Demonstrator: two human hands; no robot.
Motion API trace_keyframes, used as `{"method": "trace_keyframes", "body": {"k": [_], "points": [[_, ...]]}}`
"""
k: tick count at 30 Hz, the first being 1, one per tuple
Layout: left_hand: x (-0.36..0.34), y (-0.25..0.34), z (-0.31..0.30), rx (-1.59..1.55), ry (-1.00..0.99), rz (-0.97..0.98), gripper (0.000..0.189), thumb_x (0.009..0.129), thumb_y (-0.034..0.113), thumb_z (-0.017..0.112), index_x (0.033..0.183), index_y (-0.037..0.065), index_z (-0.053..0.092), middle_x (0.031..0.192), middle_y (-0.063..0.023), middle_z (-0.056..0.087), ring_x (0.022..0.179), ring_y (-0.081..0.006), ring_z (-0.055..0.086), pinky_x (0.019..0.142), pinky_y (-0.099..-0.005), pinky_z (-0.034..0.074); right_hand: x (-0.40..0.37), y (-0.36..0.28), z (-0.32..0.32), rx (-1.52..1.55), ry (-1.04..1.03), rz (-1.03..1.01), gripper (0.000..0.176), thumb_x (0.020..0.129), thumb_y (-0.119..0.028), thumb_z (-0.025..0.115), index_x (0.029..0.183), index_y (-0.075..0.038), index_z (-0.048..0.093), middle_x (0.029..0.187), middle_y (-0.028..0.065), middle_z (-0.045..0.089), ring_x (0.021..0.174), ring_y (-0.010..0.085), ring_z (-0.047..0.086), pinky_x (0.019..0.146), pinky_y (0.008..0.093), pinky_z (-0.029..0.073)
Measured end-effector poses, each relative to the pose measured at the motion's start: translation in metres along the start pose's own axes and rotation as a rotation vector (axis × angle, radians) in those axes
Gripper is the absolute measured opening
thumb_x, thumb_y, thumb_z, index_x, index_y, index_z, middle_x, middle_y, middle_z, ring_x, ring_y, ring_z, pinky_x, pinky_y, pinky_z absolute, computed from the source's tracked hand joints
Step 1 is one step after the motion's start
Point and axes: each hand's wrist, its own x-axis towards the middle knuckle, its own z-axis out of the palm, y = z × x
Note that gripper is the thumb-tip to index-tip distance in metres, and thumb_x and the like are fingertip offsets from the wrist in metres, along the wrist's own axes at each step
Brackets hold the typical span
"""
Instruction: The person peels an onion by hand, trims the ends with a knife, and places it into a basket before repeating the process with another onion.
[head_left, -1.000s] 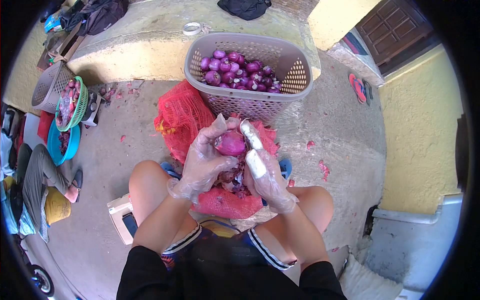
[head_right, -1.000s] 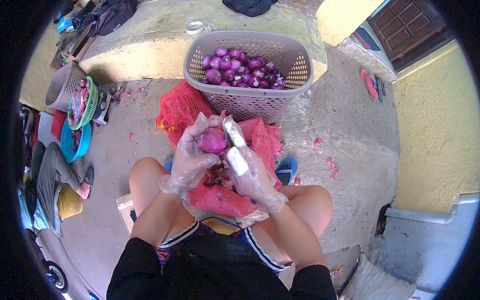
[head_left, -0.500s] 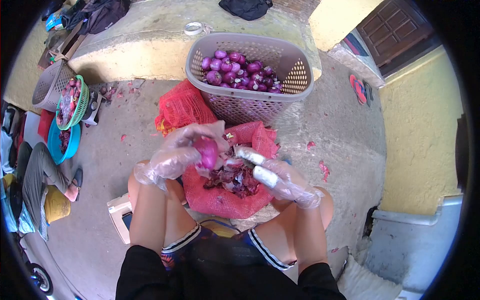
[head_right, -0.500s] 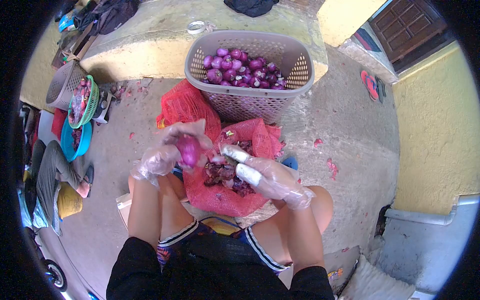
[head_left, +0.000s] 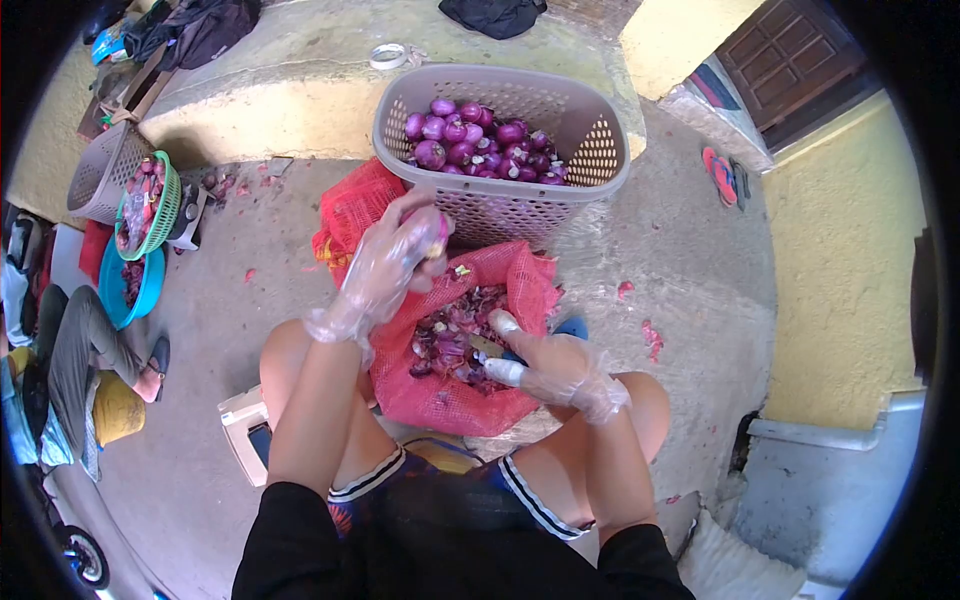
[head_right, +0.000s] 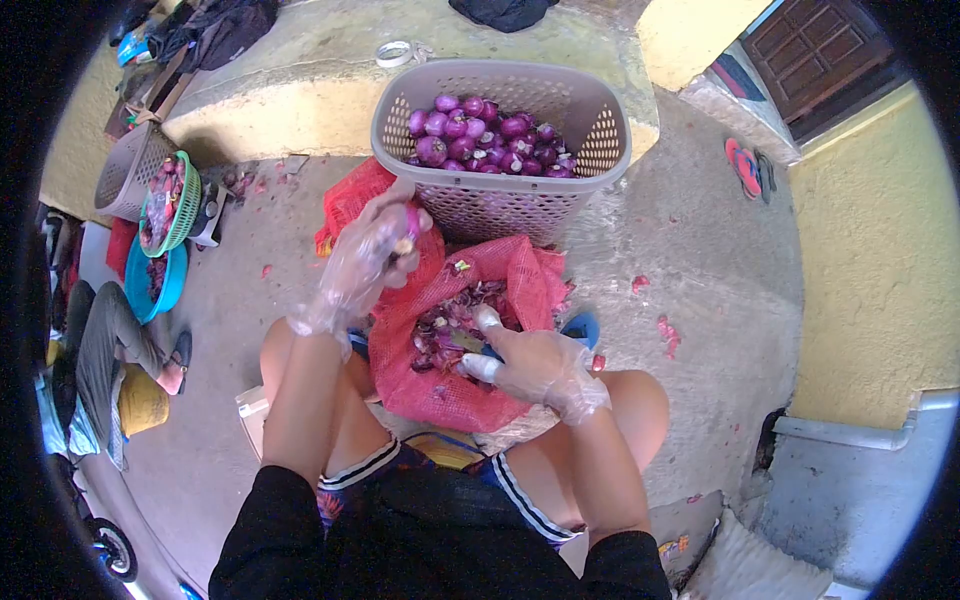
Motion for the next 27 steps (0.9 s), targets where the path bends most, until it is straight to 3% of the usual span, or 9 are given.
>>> {"method": "trace_keyframes", "body": {"k": [3,9,12,13,18,20,23,26,27], "points": [[0.032,0.009,0.006,-0.062,-0.064,0.033,0.063,0.097,0.027,0.058,0.147,0.003,0.029,0.094,-0.0061,0.053,0.072,-0.0156,0.053,0.059,-0.0269,0.047,0.003,0.001,0.001,0.035,0.0,-0.029,0.064,0.093,-0.057,0.045,0.143,-0.017,0.035,0.1,0.0237,0.068,0.094,0.0435,0.065,0.082,0.0516,0.05],[0.091,0.033,0.029,0.002,-0.013,0.304,0.064,0.095,0.021,0.061,0.145,-0.003,0.029,0.117,-0.0129,0.053,0.083,-0.0223,0.061,0.083,-0.0352,0.055,0.001,0.0,-0.003,0.006,-0.011,-0.006,0.064,0.093,-0.056,0.046,0.142,-0.018,0.035,0.098,0.0231,0.069,0.094,0.0431,0.066,0.08,0.0525,0.05],[0.095,0.049,0.015,0.205,0.068,0.349,0.06,0.094,0.021,0.062,0.142,-0.002,0.035,0.119,-0.0133,0.055,0.086,-0.0195,0.063,0.078,-0.0307,0.053,-0.001,0.0,-0.006,0.02,0.023,-0.023,0.064,0.093,-0.056,0.047,0.142,-0.018,0.035,0.096,0.0229,0.069,0.093,0.0431,0.066,0.079,0.0531,0.05],[0.092,0.052,0.003,0.224,0.083,0.324,0.053,0.091,0.028,0.067,0.131,-0.001,0.049,0.103,-0.0088,0.062,0.078,-0.0138,0.062,0.065,-0.0253,0.051,-0.001,-0.001,-0.007,0.024,0.026,-0.017,0.063,0.093,-0.056,0.047,0.142,-0.017,0.035,0.096,0.0228,0.069,0.092,0.0432,0.066,0.079,0.0532,0.05],[0.045,0.056,-0.067,0.891,0.124,-0.158,0.035,0.084,0.039,0.071,0.082,0.004,0.067,0.062,-0.001,0.058,0.054,-0.0106,0.054,0.051,-0.0258,0.044,0.006,0.002,-0.002,0.036,0.036,-0.028,0.063,0.093,-0.052,0.048,0.142,-0.016,0.036,0.094,0.022,0.069,0.09,0.0436,0.066,0.08,0.0542,0.049],[0.034,0.039,-0.107,0.969,0.028,-0.362,0.032,0.081,0.034,0.072,0.071,0.005,0.065,0.064,-0.0028,0.061,0.056,-0.0113,0.057,0.051,-0.0274,0.045,0.009,0.01,0.009,0.047,0.115,-0.095,0.058,0.094,-0.05,0.05,0.14,-0.017,0.039,0.085,0.0224,0.067,0.084,0.0426,0.066,0.075,0.0522,0.049],[0.028,0.009,-0.136,1.017,0.011,-0.544,0.035,0.081,0.037,0.069,0.069,0.005,0.065,0.065,-0.0042,0.062,0.056,-0.0127,0.058,0.052,-0.0285,0.047,0.011,0.014,0.017,0.063,0.166,-0.15,0.053,0.094,-0.045,0.051,0.138,-0.016,0.041,0.081,0.0227,0.066,0.08,0.0421,0.066,0.072,0.0517,0.048],[0.033,-0.01,-0.114,1.117,-0.068,-0.523,0.033,0.081,0.038,0.065,0.076,0.005,0.068,0.069,-0.0089,0.066,0.061,-0.0221,0.064,0.059,-0.0349,0.052,0.013,0.012,0.017,0.051,0.159,-0.18,0.051,0.094,-0.041,0.052,0.137,-0.015,0.04,0.083,0.0223,0.066,0.081,0.0417,0.066,0.073,0.0521,0.048],[0.037,-0.021,-0.111,1.256,-0.069,-0.37,0.033,0.08,0.038,0.064,0.079,0.005,0.068,0.073,-0.011,0.067,0.066,-0.0262,0.065,0.063,-0.038,0.053,0.013,0.012,0.016,0.042,0.152,-0.184,0.051,0.094,-0.04,0.052,0.138,-0.015,0.04,0.084,0.0221,0.066,0.081,0.0415,0.066,0.073,0.0522,0.048]]}}
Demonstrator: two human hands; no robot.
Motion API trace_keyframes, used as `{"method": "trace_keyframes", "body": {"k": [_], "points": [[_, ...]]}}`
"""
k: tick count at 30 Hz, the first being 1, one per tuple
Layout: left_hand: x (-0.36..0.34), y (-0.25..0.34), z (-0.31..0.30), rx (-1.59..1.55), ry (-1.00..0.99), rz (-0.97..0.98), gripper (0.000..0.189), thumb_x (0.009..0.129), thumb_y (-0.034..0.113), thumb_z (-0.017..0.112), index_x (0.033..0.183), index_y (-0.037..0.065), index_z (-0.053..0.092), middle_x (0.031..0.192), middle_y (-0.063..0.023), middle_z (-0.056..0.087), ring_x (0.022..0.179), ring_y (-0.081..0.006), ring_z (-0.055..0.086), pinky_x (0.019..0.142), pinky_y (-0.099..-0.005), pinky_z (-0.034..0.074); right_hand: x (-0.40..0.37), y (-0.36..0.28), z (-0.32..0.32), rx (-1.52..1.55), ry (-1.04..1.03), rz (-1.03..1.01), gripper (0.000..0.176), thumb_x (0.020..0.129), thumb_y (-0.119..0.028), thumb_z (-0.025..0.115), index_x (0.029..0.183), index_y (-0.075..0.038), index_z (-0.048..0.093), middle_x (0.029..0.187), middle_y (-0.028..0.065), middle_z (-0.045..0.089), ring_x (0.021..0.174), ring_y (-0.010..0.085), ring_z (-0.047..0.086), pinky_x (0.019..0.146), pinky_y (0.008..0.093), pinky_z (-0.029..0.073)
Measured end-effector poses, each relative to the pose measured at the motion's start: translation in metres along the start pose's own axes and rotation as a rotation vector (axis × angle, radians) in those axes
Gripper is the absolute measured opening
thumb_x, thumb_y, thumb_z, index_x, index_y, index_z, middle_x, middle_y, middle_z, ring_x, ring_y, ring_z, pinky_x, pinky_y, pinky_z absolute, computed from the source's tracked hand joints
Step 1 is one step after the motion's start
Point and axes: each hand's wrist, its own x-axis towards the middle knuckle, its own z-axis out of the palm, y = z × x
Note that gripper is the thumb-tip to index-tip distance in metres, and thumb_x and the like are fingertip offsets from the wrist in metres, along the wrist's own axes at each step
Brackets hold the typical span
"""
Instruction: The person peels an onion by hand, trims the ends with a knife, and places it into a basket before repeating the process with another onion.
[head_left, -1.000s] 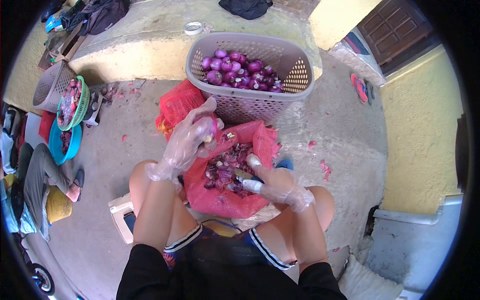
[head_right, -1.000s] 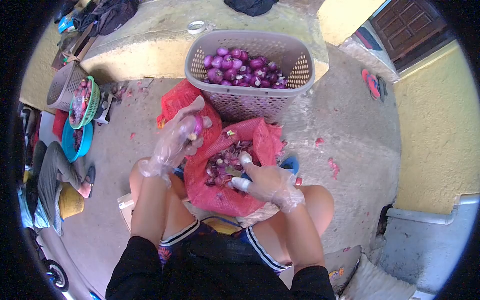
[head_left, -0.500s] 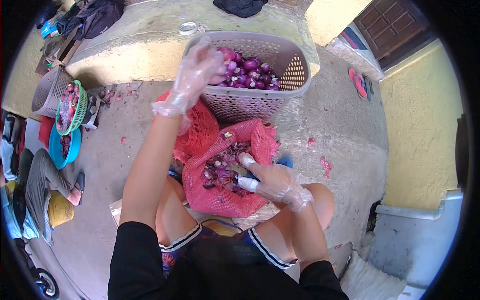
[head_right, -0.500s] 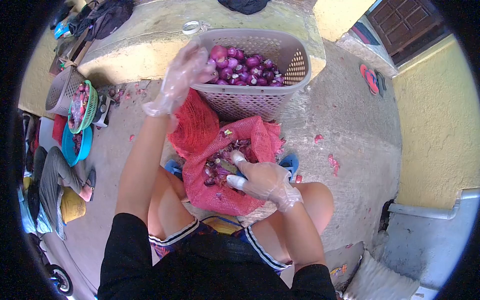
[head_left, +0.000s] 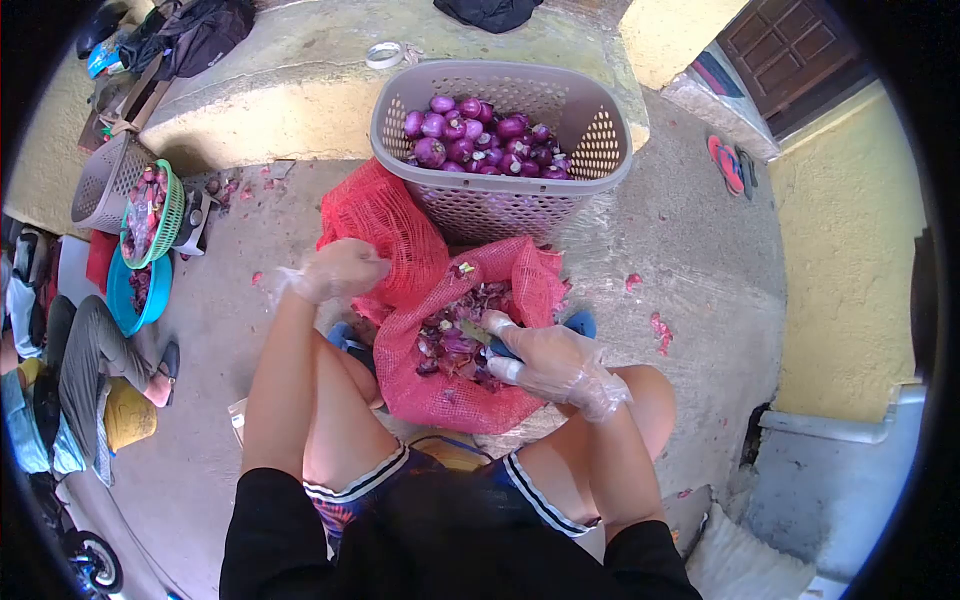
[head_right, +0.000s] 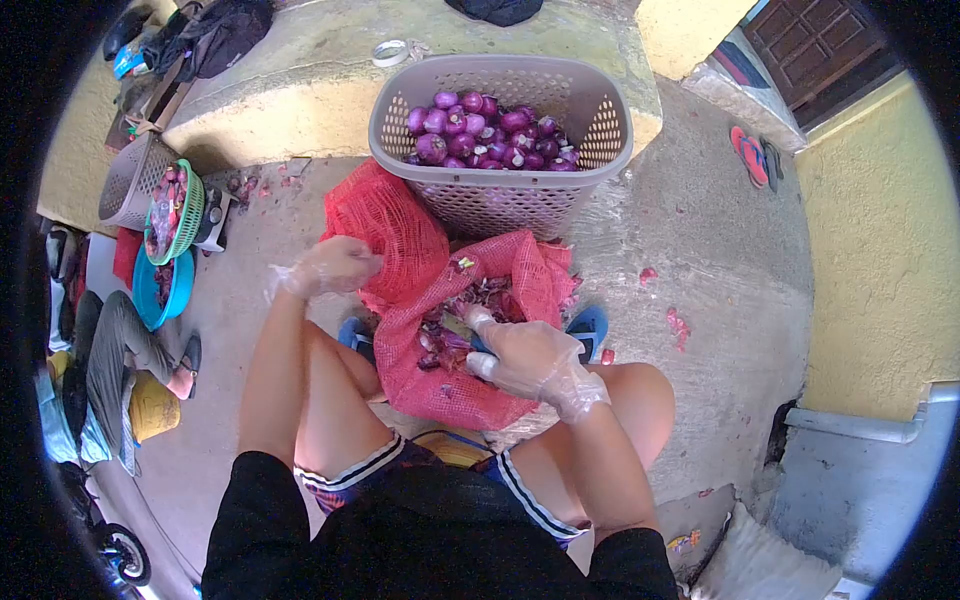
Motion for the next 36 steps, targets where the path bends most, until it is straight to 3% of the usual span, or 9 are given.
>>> {"method": "trace_keyframes", "body": {"k": [5,8,12,15,18,27,30,33,36], "points": [[0.014,0.017,0.031,0.442,0.495,0.3,0.036,0.079,0.037,0.06,0.093,0.004,0.068,0.093,-0.0192,0.07,0.089,-0.0397,0.066,0.081,-0.0497,0.052,0.0,-0.004,-0.005,0.002,-0.023,0.054,0.052,0.093,-0.036,0.053,0.139,-0.013,0.041,0.096,0.0222,0.066,0.09,0.0423,0.064,0.078,0.0531,0.048],[0.021,0.022,0.031,0.438,0.515,0.267,0.04,0.081,0.038,0.057,0.097,0.003,0.067,0.097,-0.0191,0.07,0.091,-0.0381,0.067,0.083,-0.0496,0.052,-0.002,0.0,-0.004,0.051,0.052,0.022,0.051,0.093,-0.036,0.053,0.137,-0.012,0.045,0.1,0.0231,0.066,0.093,0.0434,0.063,0.08,0.0532,0.049],[0.039,0.017,0.046,0.594,0.13,0.197,0.043,0.084,0.035,0.052,0.104,-0.001,0.064,0.101,-0.0218,0.068,0.093,-0.0397,0.066,0.083,-0.0508,0.052,0.0,-0.003,-0.007,0.059,0.046,0.096,0.049,0.093,-0.038,0.053,0.136,-0.013,0.049,0.095,0.0227,0.067,0.089,0.044,0.063,0.079,0.0528,0.049],[0.06,0.01,0.053,0.684,0.045,0.2,0.046,0.084,0.038,0.052,0.108,0.002,0.065,0.106,-0.0203,0.068,0.095,-0.0384,0.066,0.085,-0.0491,0.052,0.002,-0.004,-0.004,0.029,0.064,0.068,0.049,0.093,-0.039,0.053,0.137,-0.017,0.049,0.093,0.0228,0.067,0.088,0.0437,0.064,0.078,0.053,0.049],[0.083,-0.014,0.061,0.628,0.066,0.278,0.041,0.087,0.034,0.051,0.114,0.007,0.066,0.113,-0.0175,0.067,0.1,-0.0347,0.067,0.088,-0.0461,0.053,0.006,0.002,0.007,0.03,0.066,0.033,0.05,0.093,-0.04,0.053,0.138,-0.019,0.048,0.094,0.023,0.067,0.088,0.0435,0.064,0.078,0.0531,0.049],[0.158,-0.043,0.127,0.441,0.097,-0.325,0.043,0.087,0.029,0.059,0.126,0.011,0.061,0.133,-0.0114,0.059,0.119,-0.0299,0.06,0.094,-0.0406,0.052,0.006,-0.006,-0.003,0.013,-0.003,0.054,0.052,0.093,-0.037,0.053,0.139,-0.015,0.043,0.094,0.0227,0.067,0.089,0.0437,0.064,0.079,0.0534,0.049],[0.139,-0.054,0.14,0.958,0.205,-0.225,0.051,0.086,0.032,0.058,0.134,0.014,0.055,0.137,-0.0111,0.056,0.124,-0.0302,0.055,0.097,-0.0419,0.049,0.01,-0.004,-0.003,0.009,-0.009,0.039,0.053,0.093,-0.037,0.053,0.138,-0.012,0.043,0.094,0.0231,0.067,0.089,0.0437,0.064,0.079,0.0534,0.049],[0.119,-0.032,0.104,0.702,-0.034,-0.432,0.055,0.088,0.033,0.054,0.14,0.017,0.048,0.142,-0.0123,0.051,0.132,-0.0278,0.048,0.104,-0.0444,0.042,0.009,-0.01,-0.01,0.008,-0.038,0.065,0.053,0.093,-0.037,0.052,0.138,-0.011,0.044,0.095,0.0233,0.067,0.089,0.0434,0.064,0.079,0.0533,0.049],[0.135,-0.07,0.118,0.733,0.023,-0.358,0.057,0.087,0.036,0.054,0.141,0.017,0.047,0.143,-0.0111,0.049,0.132,-0.029,0.048,0.106,-0.0444,0.04,0.012,-0.006,-0.002,-0.002,-0.014,0.032,0.054,0.093,-0.038,0.052,0.139,-0.011,0.043,0.096,0.023,0.067,0.09,0.0432,0.064,0.08,0.053,0.049]]}}
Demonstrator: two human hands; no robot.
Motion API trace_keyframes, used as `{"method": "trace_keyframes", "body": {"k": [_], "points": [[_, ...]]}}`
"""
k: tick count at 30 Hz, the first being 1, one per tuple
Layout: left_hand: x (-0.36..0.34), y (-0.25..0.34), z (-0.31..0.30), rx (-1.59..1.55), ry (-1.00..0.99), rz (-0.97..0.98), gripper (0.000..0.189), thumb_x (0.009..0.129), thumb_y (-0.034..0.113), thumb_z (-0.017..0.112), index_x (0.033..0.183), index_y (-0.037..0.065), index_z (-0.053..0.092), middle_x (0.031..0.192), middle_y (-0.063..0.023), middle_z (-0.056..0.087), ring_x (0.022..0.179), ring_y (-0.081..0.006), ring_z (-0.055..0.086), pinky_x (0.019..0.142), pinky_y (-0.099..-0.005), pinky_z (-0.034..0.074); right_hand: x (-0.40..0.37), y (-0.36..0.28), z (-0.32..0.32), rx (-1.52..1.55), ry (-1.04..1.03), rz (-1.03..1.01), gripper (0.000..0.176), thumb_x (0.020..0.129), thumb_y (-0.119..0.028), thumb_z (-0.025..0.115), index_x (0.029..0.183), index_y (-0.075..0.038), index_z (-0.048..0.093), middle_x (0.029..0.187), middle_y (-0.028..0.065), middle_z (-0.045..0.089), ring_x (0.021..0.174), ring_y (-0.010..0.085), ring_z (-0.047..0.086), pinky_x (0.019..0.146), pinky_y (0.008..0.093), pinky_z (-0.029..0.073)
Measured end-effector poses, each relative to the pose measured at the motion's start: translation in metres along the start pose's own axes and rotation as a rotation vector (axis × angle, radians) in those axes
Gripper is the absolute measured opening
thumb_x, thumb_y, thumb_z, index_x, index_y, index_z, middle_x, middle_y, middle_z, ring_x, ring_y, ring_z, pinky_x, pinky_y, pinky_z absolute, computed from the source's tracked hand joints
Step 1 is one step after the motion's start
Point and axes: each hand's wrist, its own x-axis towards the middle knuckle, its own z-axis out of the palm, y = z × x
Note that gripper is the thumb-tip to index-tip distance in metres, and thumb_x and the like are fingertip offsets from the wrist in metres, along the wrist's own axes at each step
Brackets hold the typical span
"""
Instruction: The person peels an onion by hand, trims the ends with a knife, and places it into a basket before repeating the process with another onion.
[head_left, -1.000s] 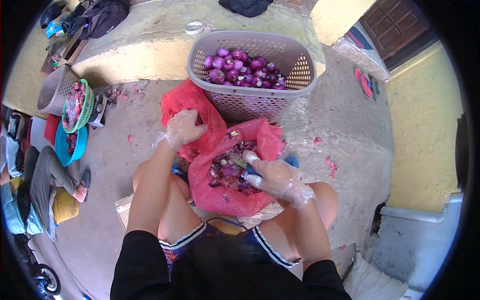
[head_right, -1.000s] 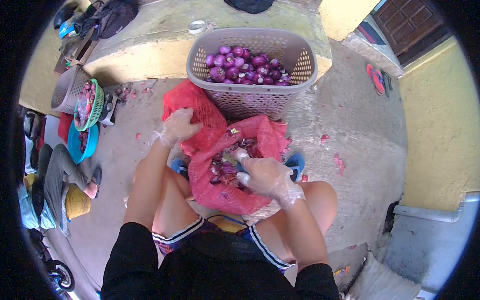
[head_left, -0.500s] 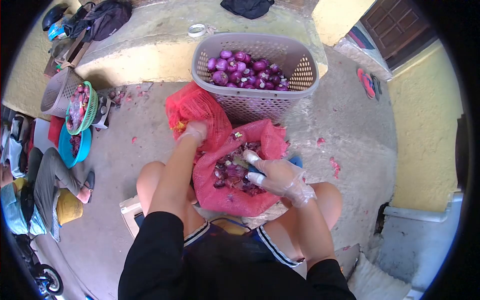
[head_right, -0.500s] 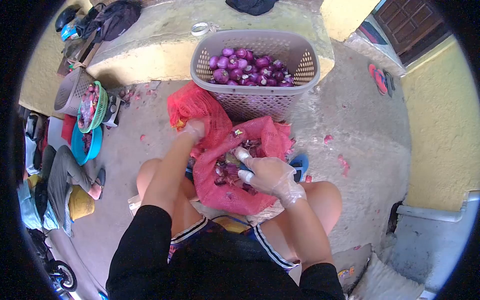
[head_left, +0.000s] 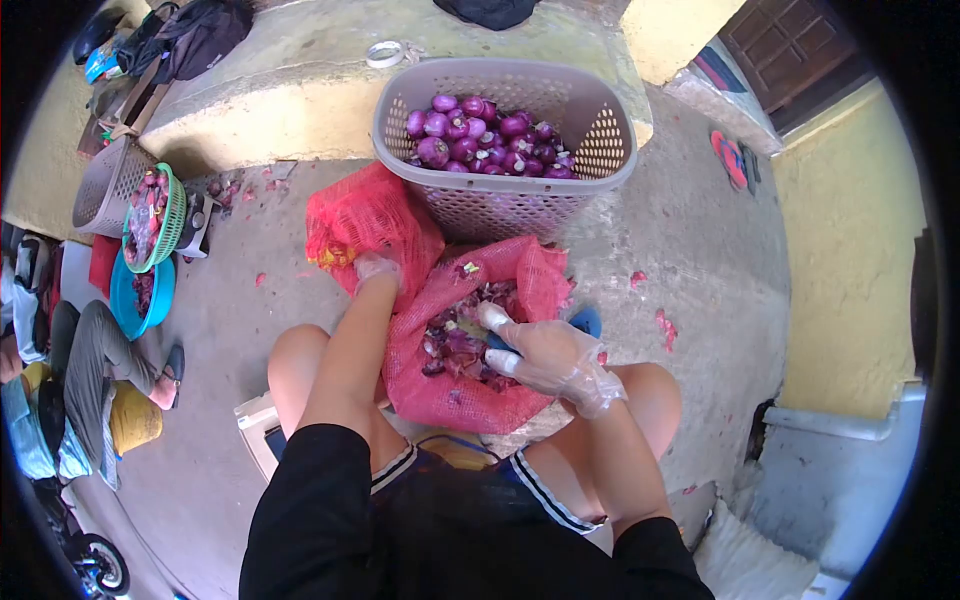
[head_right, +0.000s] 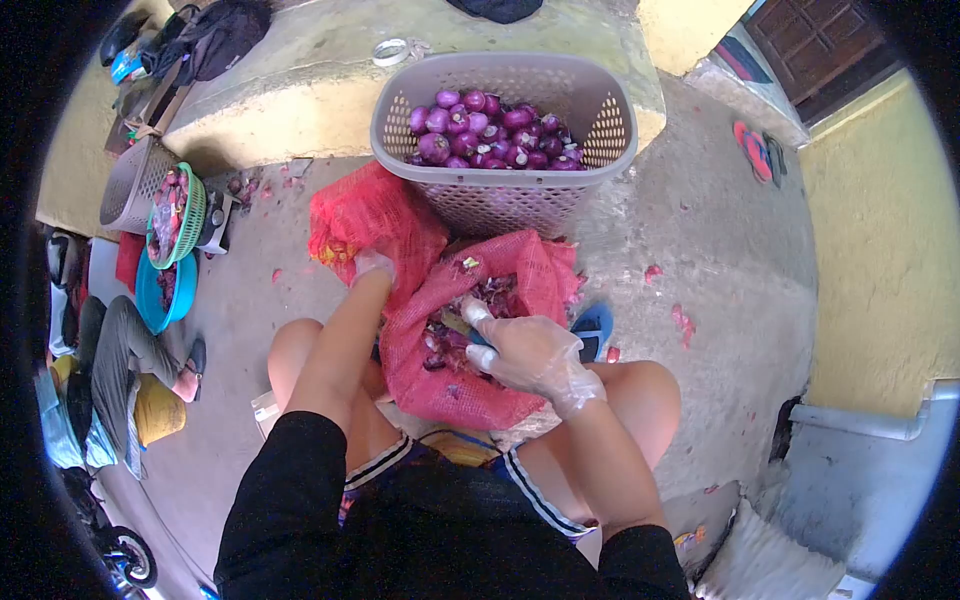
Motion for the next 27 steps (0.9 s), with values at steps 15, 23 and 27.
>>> {"method": "trace_keyframes", "body": {"k": [15,23,27], "points": [[-0.008,0.007,0.002,-0.221,-0.029,-0.046,0.056,0.086,0.035,0.053,0.138,0.014,0.05,0.144,-0.0124,0.048,0.13,-0.0294,0.049,0.104,-0.0429,0.042,-0.006,0.007,0.005,-0.041,0.04,-0.03,0.06,0.094,-0.046,0.05,0.147,-0.021,0.035,0.086,0.0228,0.066,0.081,0.0414,0.066,0.073,0.051,0.049],[-0.004,0.007,-0.004,-0.3,-0.034,-0.078,0.055,0.086,0.034,0.053,0.136,0.013,0.052,0.144,-0.0134,0.048,0.129,-0.0294,0.05,0.103,-0.0422,0.043,-0.008,0.004,-0.003,-0.05,0.044,-0.013,0.061,0.094,-0.047,0.05,0.147,-0.022,0.035,0.086,0.0223,0.066,0.08,0.0411,0.066,0.072,0.0505,0.05],[-0.01,0.007,-0.004,-0.355,-0.011,-0.113,0.054,0.086,0.034,0.053,0.135,0.012,0.054,0.144,-0.0139,0.048,0.128,-0.0294,0.051,0.102,-0.0419,0.044,-0.008,0.004,-0.002,-0.051,0.039,-0.018,0.06,0.094,-0.046,0.05,0.148,-0.023,0.034,0.087,0.022,0.067,0.081,0.041,0.066,0.073,0.0511,0.049]]}}
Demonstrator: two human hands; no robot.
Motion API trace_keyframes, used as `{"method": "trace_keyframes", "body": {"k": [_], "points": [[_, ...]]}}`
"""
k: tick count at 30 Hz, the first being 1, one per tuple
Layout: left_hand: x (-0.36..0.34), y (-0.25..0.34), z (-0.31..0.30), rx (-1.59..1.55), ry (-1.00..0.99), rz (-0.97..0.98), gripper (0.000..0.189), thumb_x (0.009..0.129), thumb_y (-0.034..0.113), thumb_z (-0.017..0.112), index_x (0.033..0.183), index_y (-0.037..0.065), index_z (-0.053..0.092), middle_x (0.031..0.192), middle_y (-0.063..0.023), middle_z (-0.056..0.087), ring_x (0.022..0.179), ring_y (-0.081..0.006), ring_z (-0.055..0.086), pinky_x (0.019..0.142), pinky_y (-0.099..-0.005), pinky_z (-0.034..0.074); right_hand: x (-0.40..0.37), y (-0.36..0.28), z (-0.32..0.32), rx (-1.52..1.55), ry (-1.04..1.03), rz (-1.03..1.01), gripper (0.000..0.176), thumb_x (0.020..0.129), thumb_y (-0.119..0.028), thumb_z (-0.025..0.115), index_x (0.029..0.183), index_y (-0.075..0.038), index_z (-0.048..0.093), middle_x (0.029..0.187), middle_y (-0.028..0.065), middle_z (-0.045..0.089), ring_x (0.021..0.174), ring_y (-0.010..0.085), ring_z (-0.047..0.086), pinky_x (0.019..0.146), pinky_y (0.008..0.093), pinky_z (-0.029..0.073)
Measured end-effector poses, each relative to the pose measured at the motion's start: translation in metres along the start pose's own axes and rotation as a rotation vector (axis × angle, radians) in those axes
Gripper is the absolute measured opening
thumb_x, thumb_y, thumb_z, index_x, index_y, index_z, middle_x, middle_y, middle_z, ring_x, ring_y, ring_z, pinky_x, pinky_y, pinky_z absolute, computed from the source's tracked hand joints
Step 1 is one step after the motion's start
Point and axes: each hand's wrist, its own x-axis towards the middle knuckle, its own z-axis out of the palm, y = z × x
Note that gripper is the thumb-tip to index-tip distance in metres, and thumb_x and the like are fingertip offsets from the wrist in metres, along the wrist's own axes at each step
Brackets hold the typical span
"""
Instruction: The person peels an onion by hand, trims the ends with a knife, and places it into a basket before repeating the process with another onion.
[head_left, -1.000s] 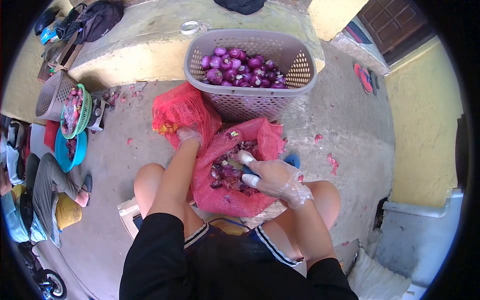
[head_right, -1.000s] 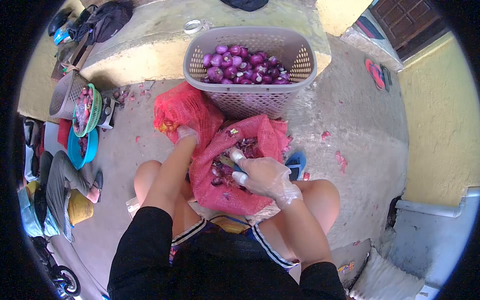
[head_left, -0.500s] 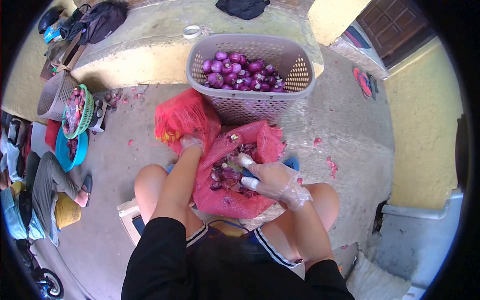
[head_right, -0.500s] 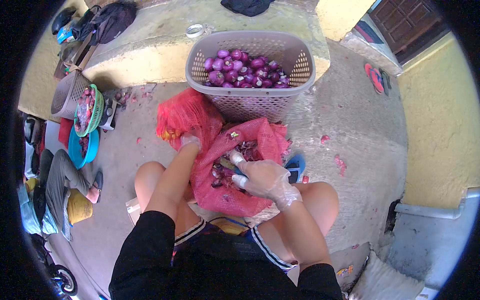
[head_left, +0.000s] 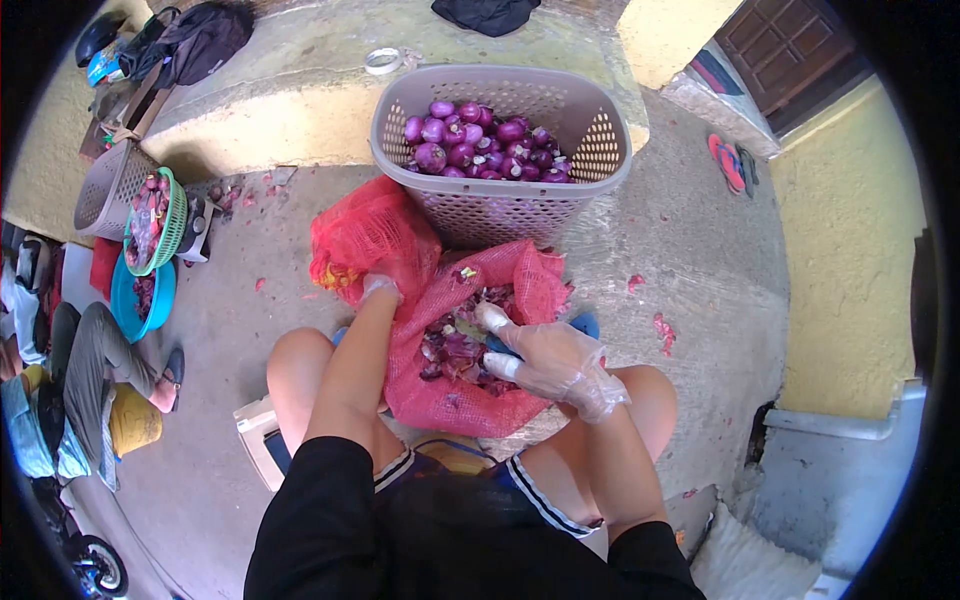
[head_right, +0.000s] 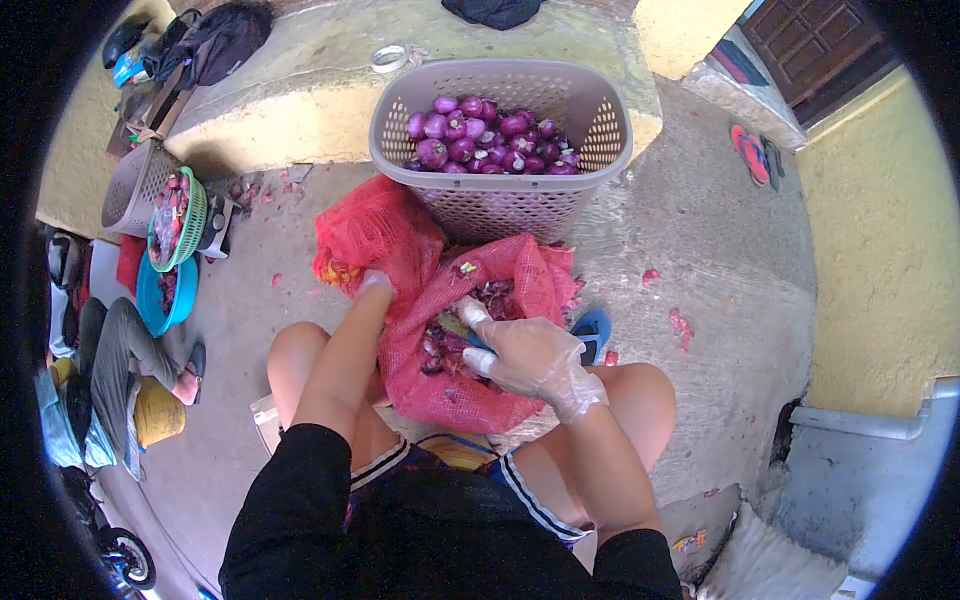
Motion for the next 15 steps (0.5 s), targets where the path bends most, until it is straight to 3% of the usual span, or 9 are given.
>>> {"method": "trace_keyframes", "body": {"k": [5,7,8,10,12,15], "points": [[-0.017,-0.015,-0.021,-0.161,0.025,-0.071,0.054,0.085,0.034,0.053,0.134,0.011,0.055,0.144,-0.0145,0.048,0.128,-0.0294,0.051,0.102,-0.0415,0.044,-0.006,-0.002,-0.011,0.016,-0.036,0.033,0.061,0.095,-0.045,0.049,0.149,-0.023,0.031,0.087,0.0221,0.067,0.081,0.0419,0.066,0.074,0.051,0.049],[-0.006,-0.014,-0.046,-0.112,-0.055,0.001,0.052,0.083,0.031,0.059,0.13,0.009,0.058,0.136,-0.0152,0.055,0.12,-0.0286,0.057,0.094,-0.0419,0.048,-0.006,-0.005,-0.014,0.021,-0.049,0.054,0.061,0.095,-0.043,0.048,0.148,-0.02,0.031,0.09,0.0221,0.067,0.083,0.0427,0.065,0.075,0.0516,0.049],[-0.011,-0.012,-0.073,0.037,-0.132,0.198,0.052,0.082,0.03,0.063,0.128,0.008,0.059,0.13,-0.0151,0.059,0.114,-0.0275,0.061,0.089,-0.0414,0.051,-0.006,-0.006,-0.015,0.026,-0.046,0.063,0.06,0.095,-0.042,0.048,0.148,-0.018,0.031,0.093,0.022,0.068,0.085,0.0434,0.065,0.077,0.0523,0.05],[-0.059,-0.013,-0.124,-0.085,-0.178,0.35,0.053,0.078,0.026,0.071,0.126,0.007,0.06,0.116,-0.0131,0.066,0.1,-0.0238,0.066,0.079,-0.0383,0.053,-0.007,-0.008,-0.016,0.045,-0.024,0.086,0.061,0.095,-0.04,0.047,0.148,-0.015,0.029,0.094,0.0226,0.068,0.087,0.0445,0.065,0.078,0.0534,0.049],[-0.142,-0.017,-0.162,-0.629,-0.109,0.244,0.056,0.074,0.02,0.079,0.125,0.007,0.06,0.102,-0.0092,0.07,0.086,-0.0185,0.067,0.068,-0.0332,0.053,-0.007,-0.011,-0.018,0.069,0.012,0.11,0.063,0.096,-0.041,0.046,0.149,-0.013,0.027,0.092,0.0242,0.067,0.086,0.0454,0.064,0.078,0.0542,0.049],[-0.174,-0.032,-0.152,-0.977,-0.166,0.424,0.048,0.075,0.014,0.078,0.118,0.004,0.06,0.102,-0.0069,0.067,0.083,-0.0108,0.063,0.071,-0.025,0.053,-0.006,-0.008,-0.014,0.144,0.19,0.076,0.067,0.096,-0.038,0.049,0.152,-0.012,0.021,0.084,0.0263,0.066,0.079,0.0456,0.065,0.071,0.0548,0.048]]}}
